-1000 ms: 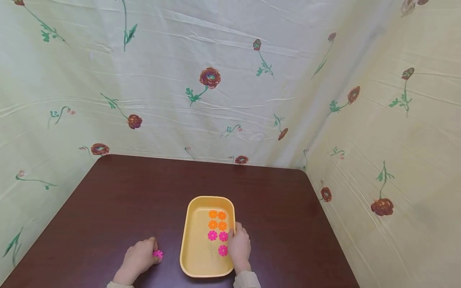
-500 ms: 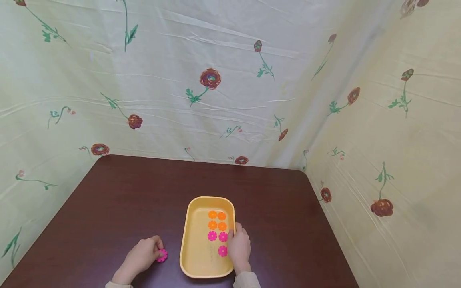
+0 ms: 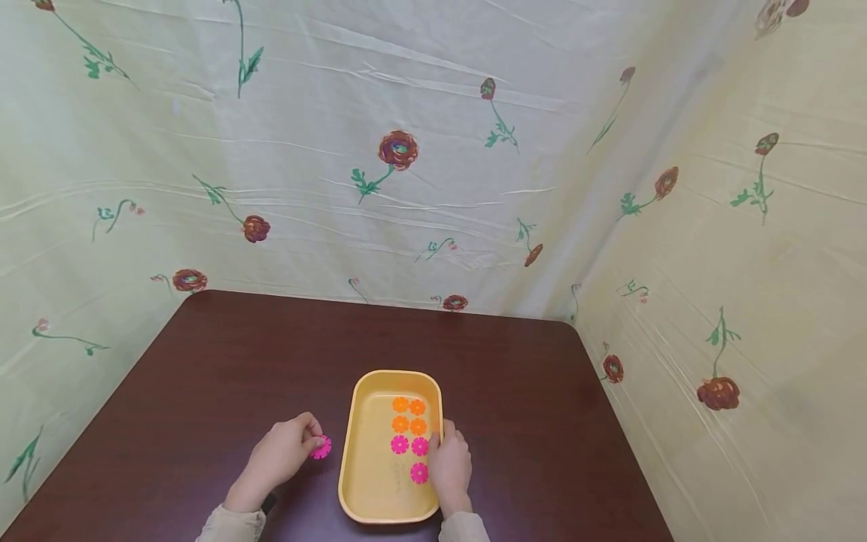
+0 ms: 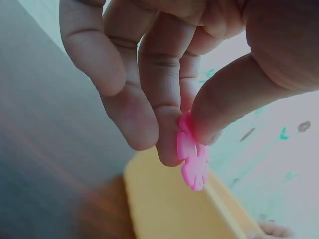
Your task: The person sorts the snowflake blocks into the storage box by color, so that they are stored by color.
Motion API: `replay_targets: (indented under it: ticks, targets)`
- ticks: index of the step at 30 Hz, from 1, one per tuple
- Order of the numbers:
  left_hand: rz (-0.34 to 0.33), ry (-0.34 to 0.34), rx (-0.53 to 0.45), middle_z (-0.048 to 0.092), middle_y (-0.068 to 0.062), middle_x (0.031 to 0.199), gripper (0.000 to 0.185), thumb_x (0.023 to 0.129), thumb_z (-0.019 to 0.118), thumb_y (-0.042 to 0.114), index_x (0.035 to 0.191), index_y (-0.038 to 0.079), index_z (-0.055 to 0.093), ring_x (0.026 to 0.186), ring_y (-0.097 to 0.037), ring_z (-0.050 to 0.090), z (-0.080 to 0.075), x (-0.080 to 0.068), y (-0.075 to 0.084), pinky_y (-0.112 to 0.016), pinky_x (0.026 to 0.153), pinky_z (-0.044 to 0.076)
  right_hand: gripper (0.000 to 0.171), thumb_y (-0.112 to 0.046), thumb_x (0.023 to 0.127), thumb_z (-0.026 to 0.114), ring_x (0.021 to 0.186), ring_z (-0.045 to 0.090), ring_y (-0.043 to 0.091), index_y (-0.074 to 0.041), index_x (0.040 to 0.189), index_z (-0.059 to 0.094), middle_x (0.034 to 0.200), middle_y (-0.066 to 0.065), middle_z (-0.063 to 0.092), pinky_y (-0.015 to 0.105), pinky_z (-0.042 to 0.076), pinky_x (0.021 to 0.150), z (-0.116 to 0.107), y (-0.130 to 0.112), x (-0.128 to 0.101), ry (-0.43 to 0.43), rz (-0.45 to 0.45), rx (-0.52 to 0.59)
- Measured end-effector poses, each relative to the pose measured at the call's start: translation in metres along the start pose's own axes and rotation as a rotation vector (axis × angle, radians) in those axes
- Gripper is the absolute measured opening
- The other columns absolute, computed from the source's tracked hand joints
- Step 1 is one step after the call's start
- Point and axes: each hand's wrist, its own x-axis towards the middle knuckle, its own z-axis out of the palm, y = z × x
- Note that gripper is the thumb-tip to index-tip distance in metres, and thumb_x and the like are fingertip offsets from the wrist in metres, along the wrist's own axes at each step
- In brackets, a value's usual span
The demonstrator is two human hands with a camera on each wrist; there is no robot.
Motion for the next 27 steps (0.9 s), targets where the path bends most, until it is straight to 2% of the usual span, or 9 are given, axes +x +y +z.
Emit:
replay_targets:
  ticks: [7,11,18,27]
  targets:
    - [0.069,0.022,-0.003,0.052,0.007,0.059,0.016,0.079,0.069,0.017,0.075,0.017,0.053,0.051,-0.011,0.045,0.005,0.010,0.028,-0.030,0.045,0.033,0.028,-0.017,0.088,0.058,0.067,0.057,0.017,-0.005,0.113,0.057,0.083,0.006,0.059,0.038,0.051,0.064,-0.001,-0.001,-0.002,0.029,-0.033,0.016]
    - [0.103,0.008,-0.008,0.051,0.006,0.058,0.017,0.079,0.070,0.016,0.076,0.015,0.053,0.049,-0.010,0.044,0.009,0.016,0.044,-0.028,0.044,0.033,0.028,-0.017,0.088,0.058,0.067,0.058,0.017,-0.004,0.113,0.057,0.083,0.006,0.060,0.038,0.051,0.064,-0.002,-0.001,-0.003,0.038,-0.051,0.016]
    - [0.144,-0.062,0.004,0.048,0.005,0.057,0.019,0.078,0.071,0.019,0.073,0.015,0.053,0.047,-0.011,0.041,0.022,0.022,0.068,-0.026,0.045,0.033,0.029,-0.018,0.089,0.058,0.066,0.058,0.017,-0.004,0.114,0.057,0.083,0.006,0.059,0.037,0.051,0.062,-0.003,-0.001,-0.003,0.025,-0.050,0.018]
    - [0.210,-0.144,0.040,0.050,0.007,0.061,0.020,0.076,0.071,0.019,0.069,0.016,0.053,0.051,-0.009,0.044,0.047,0.034,0.089,-0.026,0.048,0.036,0.028,-0.017,0.088,0.059,0.067,0.058,0.019,-0.003,0.112,0.057,0.083,0.008,0.060,0.039,0.051,0.062,-0.004,0.000,-0.002,0.035,-0.076,0.013]
